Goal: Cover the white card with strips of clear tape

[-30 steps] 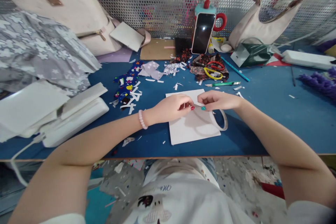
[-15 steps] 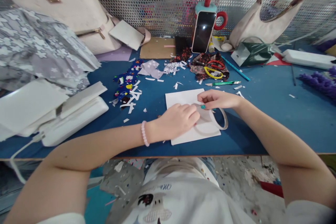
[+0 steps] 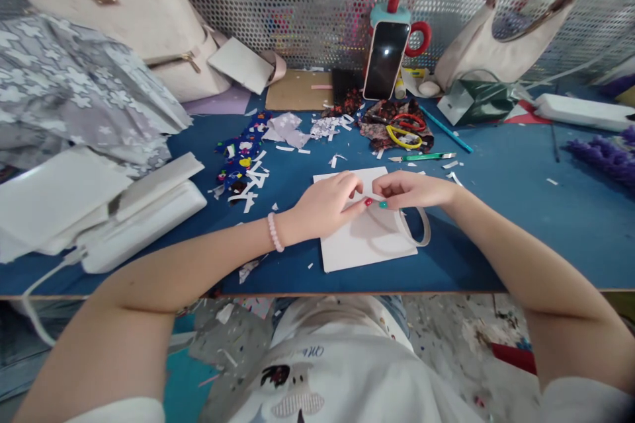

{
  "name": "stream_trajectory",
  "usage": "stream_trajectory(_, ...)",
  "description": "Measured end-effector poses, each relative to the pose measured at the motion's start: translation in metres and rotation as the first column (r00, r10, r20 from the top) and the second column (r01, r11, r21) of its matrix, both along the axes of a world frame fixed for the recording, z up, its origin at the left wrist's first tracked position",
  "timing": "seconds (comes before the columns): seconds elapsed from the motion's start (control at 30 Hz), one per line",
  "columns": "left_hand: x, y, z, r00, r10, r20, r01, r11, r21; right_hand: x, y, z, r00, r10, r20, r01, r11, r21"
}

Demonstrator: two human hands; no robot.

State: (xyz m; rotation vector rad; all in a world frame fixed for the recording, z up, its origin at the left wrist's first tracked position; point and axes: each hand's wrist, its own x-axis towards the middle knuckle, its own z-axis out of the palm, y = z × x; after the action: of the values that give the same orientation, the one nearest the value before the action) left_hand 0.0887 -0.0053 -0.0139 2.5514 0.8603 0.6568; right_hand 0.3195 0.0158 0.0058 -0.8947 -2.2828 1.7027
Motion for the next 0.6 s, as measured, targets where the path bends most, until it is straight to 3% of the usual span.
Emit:
stream_trajectory(0.43, 0.004, -0.003, -0.001, 0.982, -0.117, 0.149, 0.143, 0.974, -0.177, -0.002, -0.004, 0.011, 0.981, 0.105, 0.165, -0.130, 0.980, 0.149)
stream_trajectory(0.6, 0.004, -0.006, -0.001, 0.976, -0.114, 0.183, 0.149, 0.971, -0.188, 0.011, 0.003, 0.019, 0.955, 0.065, 0.291, -0.119, 0.978, 0.174)
